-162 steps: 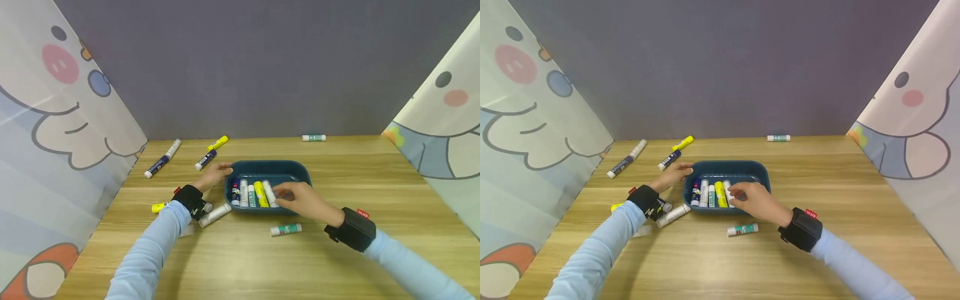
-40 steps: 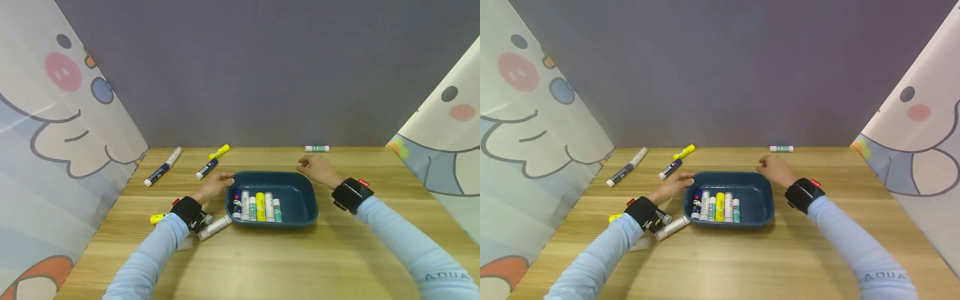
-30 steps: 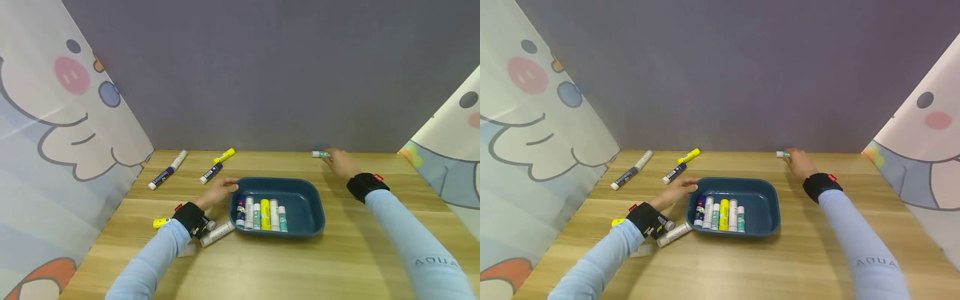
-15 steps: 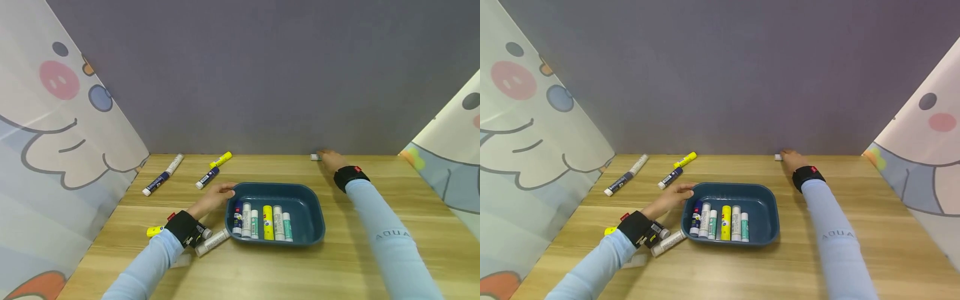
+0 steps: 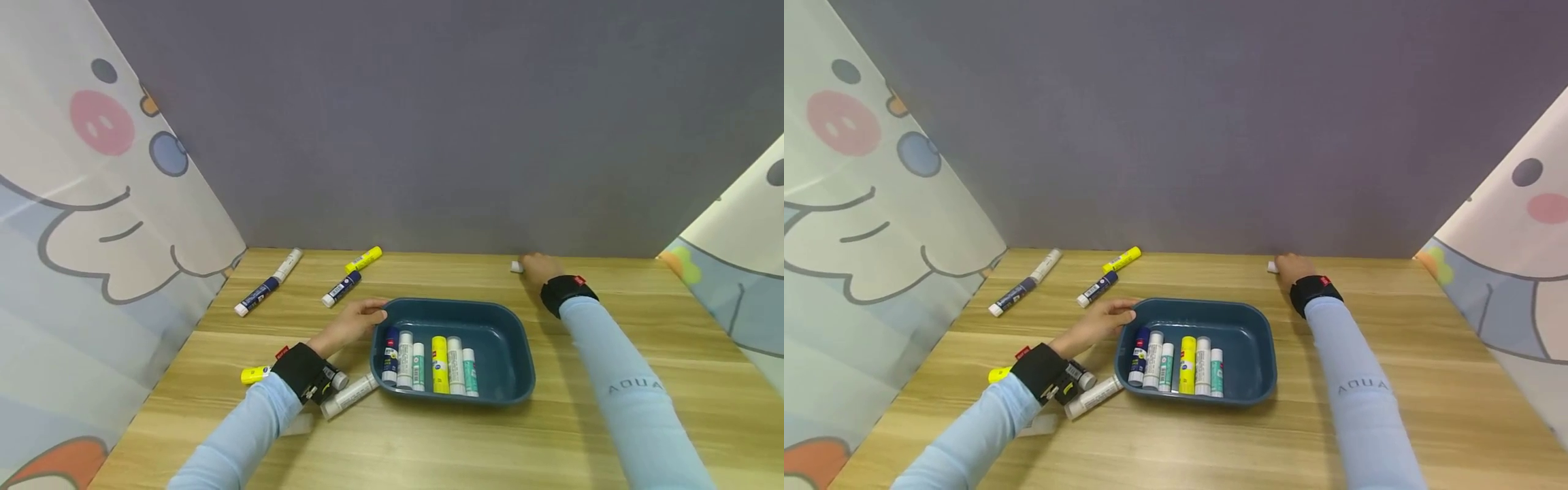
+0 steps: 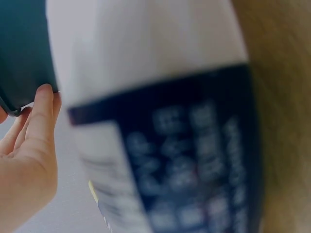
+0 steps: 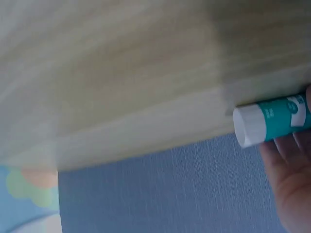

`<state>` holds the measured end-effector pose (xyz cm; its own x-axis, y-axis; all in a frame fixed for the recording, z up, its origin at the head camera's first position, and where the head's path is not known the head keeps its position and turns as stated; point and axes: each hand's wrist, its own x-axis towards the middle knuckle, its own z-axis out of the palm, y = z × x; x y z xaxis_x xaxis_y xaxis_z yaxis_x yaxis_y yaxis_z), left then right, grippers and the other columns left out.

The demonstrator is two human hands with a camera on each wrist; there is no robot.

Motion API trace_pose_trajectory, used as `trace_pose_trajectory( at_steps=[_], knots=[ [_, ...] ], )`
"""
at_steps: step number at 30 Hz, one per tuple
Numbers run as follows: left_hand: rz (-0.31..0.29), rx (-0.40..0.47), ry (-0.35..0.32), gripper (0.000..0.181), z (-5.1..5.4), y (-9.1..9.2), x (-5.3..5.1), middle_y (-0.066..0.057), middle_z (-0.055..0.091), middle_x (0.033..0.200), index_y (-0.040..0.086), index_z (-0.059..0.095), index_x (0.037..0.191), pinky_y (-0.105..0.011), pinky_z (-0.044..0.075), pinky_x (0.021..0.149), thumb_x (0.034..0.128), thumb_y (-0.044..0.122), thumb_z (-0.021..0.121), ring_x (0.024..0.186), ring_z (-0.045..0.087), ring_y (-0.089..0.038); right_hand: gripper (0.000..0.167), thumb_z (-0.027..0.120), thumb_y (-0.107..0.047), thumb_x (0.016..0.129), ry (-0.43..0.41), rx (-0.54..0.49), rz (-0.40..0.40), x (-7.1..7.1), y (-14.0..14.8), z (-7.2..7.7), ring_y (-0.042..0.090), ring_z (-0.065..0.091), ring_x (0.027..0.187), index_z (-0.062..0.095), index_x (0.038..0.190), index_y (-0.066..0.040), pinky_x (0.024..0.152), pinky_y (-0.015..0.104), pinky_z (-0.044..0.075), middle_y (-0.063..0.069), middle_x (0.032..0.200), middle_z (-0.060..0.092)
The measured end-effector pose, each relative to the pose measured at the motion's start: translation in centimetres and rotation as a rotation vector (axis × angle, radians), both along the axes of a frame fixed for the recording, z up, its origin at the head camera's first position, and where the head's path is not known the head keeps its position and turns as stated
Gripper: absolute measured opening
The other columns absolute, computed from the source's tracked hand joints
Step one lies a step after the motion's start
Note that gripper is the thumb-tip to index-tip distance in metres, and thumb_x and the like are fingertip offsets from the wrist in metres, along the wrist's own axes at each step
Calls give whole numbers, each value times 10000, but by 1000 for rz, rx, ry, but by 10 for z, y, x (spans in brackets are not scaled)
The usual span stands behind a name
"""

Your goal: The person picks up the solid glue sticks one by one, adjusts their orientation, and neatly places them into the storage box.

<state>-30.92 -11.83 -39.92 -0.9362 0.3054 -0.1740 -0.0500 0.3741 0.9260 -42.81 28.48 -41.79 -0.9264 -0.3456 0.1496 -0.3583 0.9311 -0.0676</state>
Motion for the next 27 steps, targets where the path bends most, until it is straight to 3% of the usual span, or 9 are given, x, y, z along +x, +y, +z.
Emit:
trace_pose_trajectory(
  at_steps=[7,14,19,23,27],
  knots=[
    [13,-27,21,391,4,1,0,-183,567,1226,18,504,1292,-313,521,803,931,166,521,1046,572,-242,98,559,-41,854,-32,-23,-36,6,-2,0,343,616,741,626,910,3,608,483,480,155,819,656],
    [7,-14,13,386,0,2,2,-185,579,1201,11,507,1286,-297,521,778,931,165,519,1002,584,-219,66,568,-37,840,-85,-27,-30,14,-4,11,298,619,677,629,827,-12,547,435,472,123,756,651],
    [1,-10,18,395,1,2,3,-197,564,1219,11,498,1295,-305,518,792,934,171,514,1032,572,-234,81,576,-68,847,-86,-44,-6,19,-3,21,319,617,698,626,807,-18,589,468,473,125,768,649],
    [-13,-12,21,405,3,1,3,-204,549,1238,8,485,1306,-309,515,802,938,176,509,1056,558,-244,120,624,-111,845,-28,-6,19,20,-8,33,404,609,780,632,902,-6,624,546,473,182,861,655],
    [-19,-14,25,403,2,0,3,-195,551,1239,7,485,1305,-310,512,806,939,174,507,1049,557,-230,260,633,-46,833,-11,34,50,27,-21,51,414,600,842,600,1083,20,658,543,494,229,984,637]
  ],
)
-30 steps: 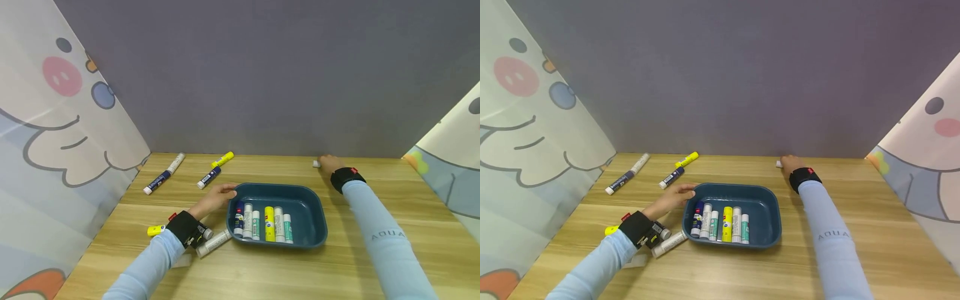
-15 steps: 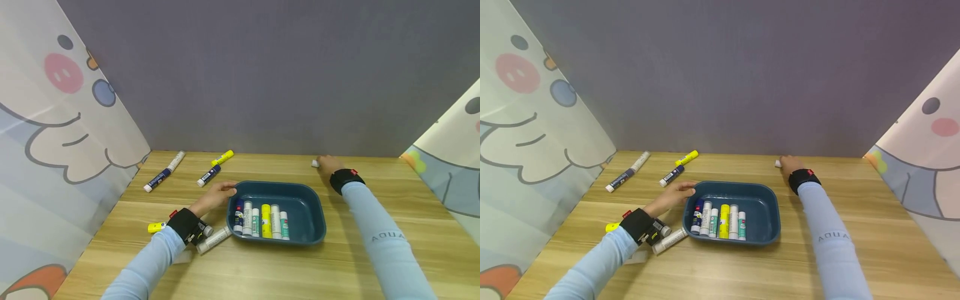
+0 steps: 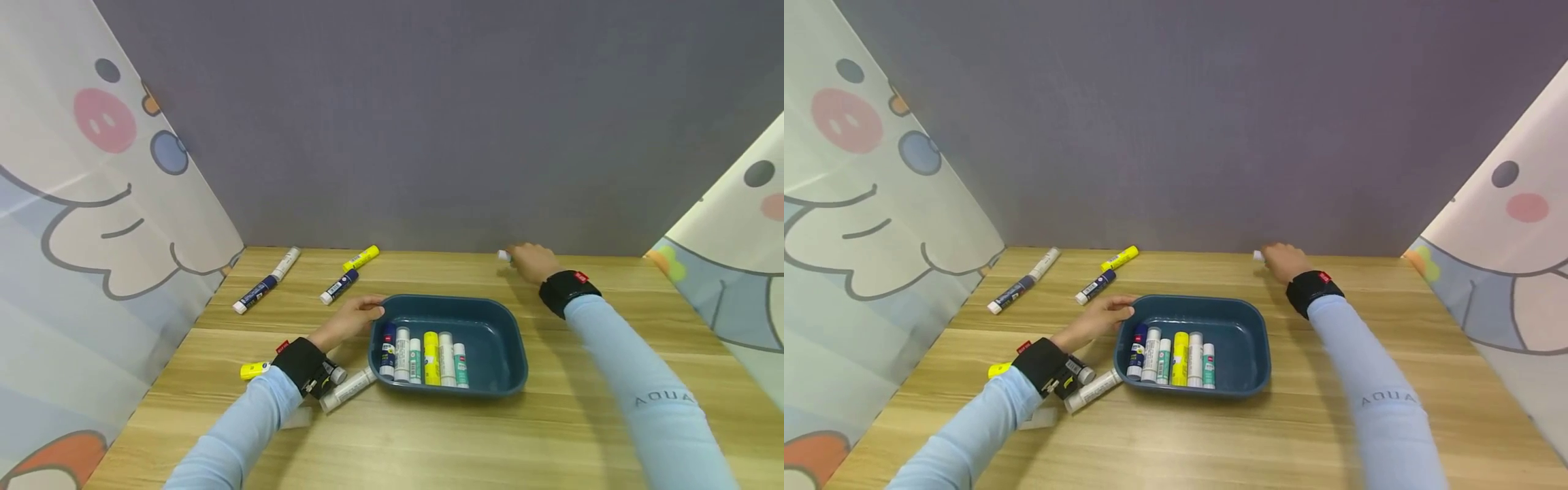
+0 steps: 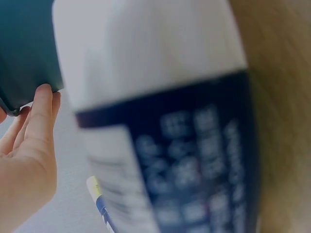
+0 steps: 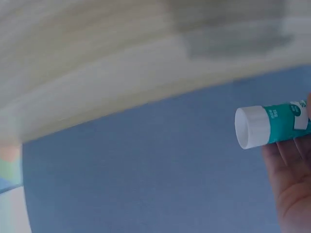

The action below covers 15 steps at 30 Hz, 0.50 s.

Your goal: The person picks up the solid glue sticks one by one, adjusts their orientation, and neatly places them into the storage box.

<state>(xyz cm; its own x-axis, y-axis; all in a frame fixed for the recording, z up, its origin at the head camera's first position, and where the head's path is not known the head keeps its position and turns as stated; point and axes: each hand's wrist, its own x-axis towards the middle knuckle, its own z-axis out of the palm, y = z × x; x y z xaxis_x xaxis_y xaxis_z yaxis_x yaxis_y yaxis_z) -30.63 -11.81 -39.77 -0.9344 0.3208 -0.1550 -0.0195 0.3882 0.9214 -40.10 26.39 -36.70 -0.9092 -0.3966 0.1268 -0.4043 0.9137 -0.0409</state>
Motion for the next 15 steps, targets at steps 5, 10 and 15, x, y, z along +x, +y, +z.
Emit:
trace_pose_trajectory(
  at_steps=[5,10,15],
  knots=[
    [10,12,-19,394,-1,1,2,-185,558,1235,16,491,1301,-327,513,834,940,171,503,1057,562,-224,347,634,-42,838,10,-64,41,19,-17,21,387,604,890,566,1170,32,707,506,503,229,1068,620],
    [12,5,-17,387,-2,1,3,-181,559,1238,27,499,1299,-336,510,836,941,174,501,1083,553,-261,369,618,-68,859,19,-140,58,38,-29,36,381,601,947,548,1210,22,733,496,507,223,1127,602],
    [-3,-2,9,393,-2,-2,1,-196,539,1262,20,489,1307,-352,503,847,948,180,489,1128,525,-301,377,620,-78,861,-37,-328,106,57,-40,50,378,598,976,545,1209,46,795,481,501,247,1117,604]
  ],
)
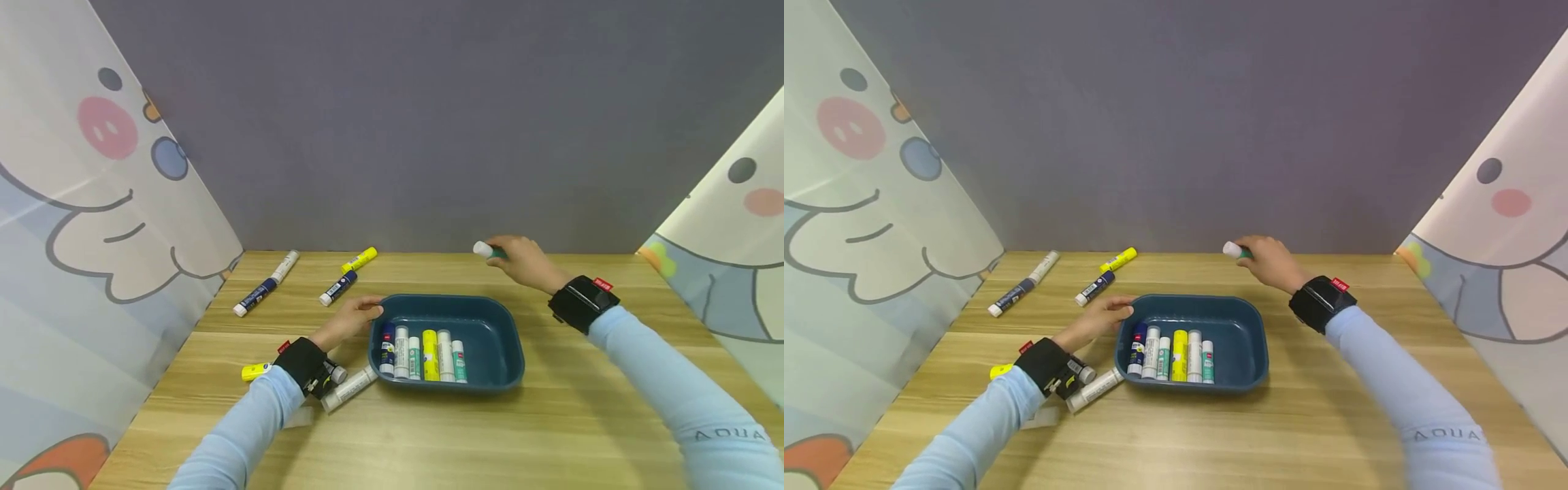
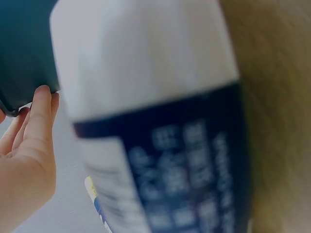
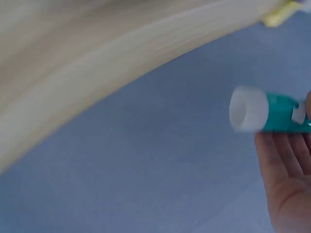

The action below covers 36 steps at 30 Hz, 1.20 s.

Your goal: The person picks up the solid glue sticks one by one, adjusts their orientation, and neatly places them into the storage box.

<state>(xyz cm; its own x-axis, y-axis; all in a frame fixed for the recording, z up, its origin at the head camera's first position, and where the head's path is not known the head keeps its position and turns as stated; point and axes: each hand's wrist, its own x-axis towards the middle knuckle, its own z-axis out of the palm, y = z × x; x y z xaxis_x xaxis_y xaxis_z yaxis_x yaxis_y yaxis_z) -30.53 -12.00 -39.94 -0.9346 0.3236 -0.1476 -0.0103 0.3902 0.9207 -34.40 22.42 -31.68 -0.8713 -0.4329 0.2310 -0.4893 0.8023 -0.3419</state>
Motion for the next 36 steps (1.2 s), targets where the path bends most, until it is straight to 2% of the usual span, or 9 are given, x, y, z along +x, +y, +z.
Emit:
trace_pose_trajectory(
  at_steps=[4,7,12,14,17,25,30,33,36],
  knots=[
    [-8,14,-5,398,-1,-1,-2,-206,531,1270,9,485,1307,-346,502,855,946,176,495,1138,519,-307,400,602,-101,881,-178,-175,12,17,-9,8,381,582,1037,513,1242,45,826,456,509,253,1138,595],
    [-8,19,-2,399,-2,-1,-3,-209,537,1262,-2,489,1299,-333,506,846,944,179,503,1124,528,-300,438,588,-185,900,-319,-273,-24,30,-15,10,365,567,1071,485,1271,23,838,439,508,233,1178,575],
    [-14,25,3,399,-1,-1,-3,-213,543,1251,-11,490,1295,-321,511,832,942,176,504,1103,542,-293,520,600,-320,884,-555,-504,-69,47,-21,9,287,571,1077,458,1272,-3,894,406,494,198,1215,551],
    [-18,22,2,399,-1,-1,-2,-210,542,1254,-10,488,1297,-325,511,836,945,176,498,1106,542,-293,547,603,-338,879,-621,-582,-69,53,-21,7,262,570,1081,453,1269,14,915,405,483,206,1225,543],
    [-14,24,-9,396,-1,0,-3,-202,540,1260,-1,487,1300,-346,509,859,945,174,495,1127,531,-296,572,594,-353,883,-677,-630,-66,60,-21,3,242,565,1088,452,1271,42,926,404,476,220,1250,527],
    [-9,34,-23,400,-3,-1,-2,-209,524,1276,1,473,1310,-386,491,901,949,171,490,1164,509,-322,679,582,-357,891,-788,-601,-99,77,-20,-15,326,539,1140,365,1332,112,919,375,479,272,1314,462],
    [-11,33,-25,409,-4,-1,-2,-216,516,1285,-2,465,1317,-376,491,897,950,177,490,1159,508,-323,658,598,-356,880,-822,-538,-140,82,-21,-31,313,559,1110,417,1294,123,879,356,506,261,1292,487],
    [-1,30,-19,403,-4,0,-2,-210,527,1274,2,473,1311,-361,498,881,948,176,495,1138,521,-307,657,598,-333,884,-797,-446,-147,85,-23,-37,280,605,1023,402,1291,144,821,343,533,263,1235,524],
    [8,31,-21,394,-3,0,-2,-200,535,1266,9,481,1307,-353,500,878,949,172,494,1133,523,-293,637,604,-277,887,-731,-326,-150,87,-26,-40,244,656,870,387,1281,174,735,334,557,277,1159,561]
  ],
)
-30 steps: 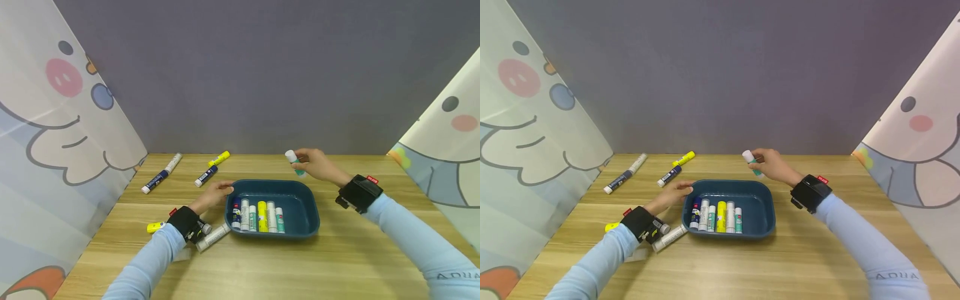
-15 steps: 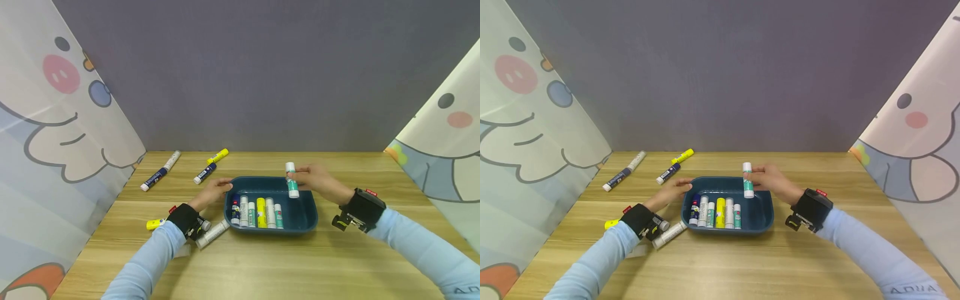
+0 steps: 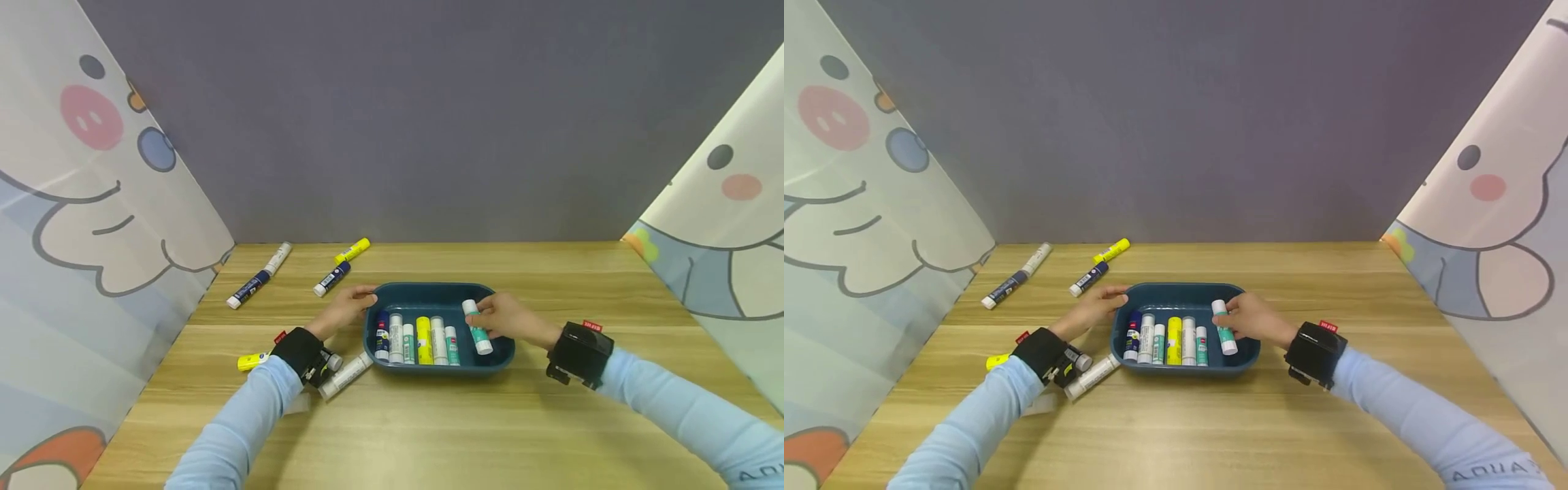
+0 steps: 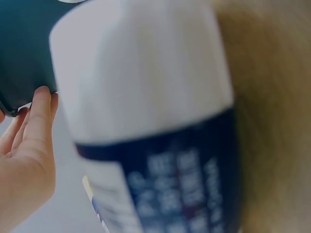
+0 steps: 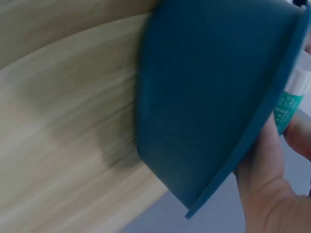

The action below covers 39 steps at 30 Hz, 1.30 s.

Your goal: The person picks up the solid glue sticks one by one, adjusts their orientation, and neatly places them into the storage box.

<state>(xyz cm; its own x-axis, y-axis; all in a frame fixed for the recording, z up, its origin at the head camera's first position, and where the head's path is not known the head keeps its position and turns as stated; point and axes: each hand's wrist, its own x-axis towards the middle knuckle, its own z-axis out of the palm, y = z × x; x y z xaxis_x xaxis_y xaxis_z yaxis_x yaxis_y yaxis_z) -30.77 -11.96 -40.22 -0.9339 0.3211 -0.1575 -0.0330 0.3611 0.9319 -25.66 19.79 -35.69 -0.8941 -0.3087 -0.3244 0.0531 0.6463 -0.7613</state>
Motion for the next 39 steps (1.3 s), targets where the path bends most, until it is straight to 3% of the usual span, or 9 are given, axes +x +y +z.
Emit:
trace_pose_trajectory(
  at_steps=[3,6,9,11,15,29,39],
  knots=[
    [-6,3,-4,398,0,0,0,-205,527,1274,-1,471,1313,-368,493,898,954,170,484,1153,514,-300,588,611,-236,882,71,111,36,3,-3,-1,201,667,726,421,1247,184,648,310,560,254,1043,619],
    [-6,6,-16,406,1,-1,0,-208,516,1286,-1,463,1319,-384,480,919,955,177,482,1173,502,-312,449,627,-232,870,123,205,67,4,-6,-2,154,637,595,545,1137,118,559,269,535,137,817,664],
    [2,-8,-20,405,7,0,2,-202,513,1294,7,468,1319,-386,471,931,954,182,484,1179,498,-310,320,646,-239,854,167,271,106,5,-9,-4,124,589,512,612,993,47,487,242,488,30,628,613],
    [5,-27,-18,408,9,-1,1,-198,511,1299,17,470,1320,-389,467,935,953,194,487,1180,497,-311,297,657,-247,845,184,307,125,6,-13,-3,121,565,485,618,962,23,464,234,463,8,589,582],
    [16,-52,-24,408,12,-2,0,-190,504,1310,29,469,1323,-398,463,938,955,204,483,1190,489,-312,299,665,-254,838,188,358,145,7,-21,-3,126,547,470,618,958,16,453,223,438,16,579,563],
    [23,5,-51,402,2,2,3,-181,490,1327,25,461,1327,-405,438,974,957,179,483,1226,462,-304,303,678,-259,828,113,476,143,5,-23,-6,115,520,475,607,936,15,455,200,419,28,624,538],
    [17,24,-34,398,1,0,1,-188,488,1327,11,459,1325,-404,425,986,959,167,475,1228,460,-299,296,673,-273,832,151,511,165,6,-28,-8,113,504,495,604,924,0,468,205,411,36,664,532]
  ],
)
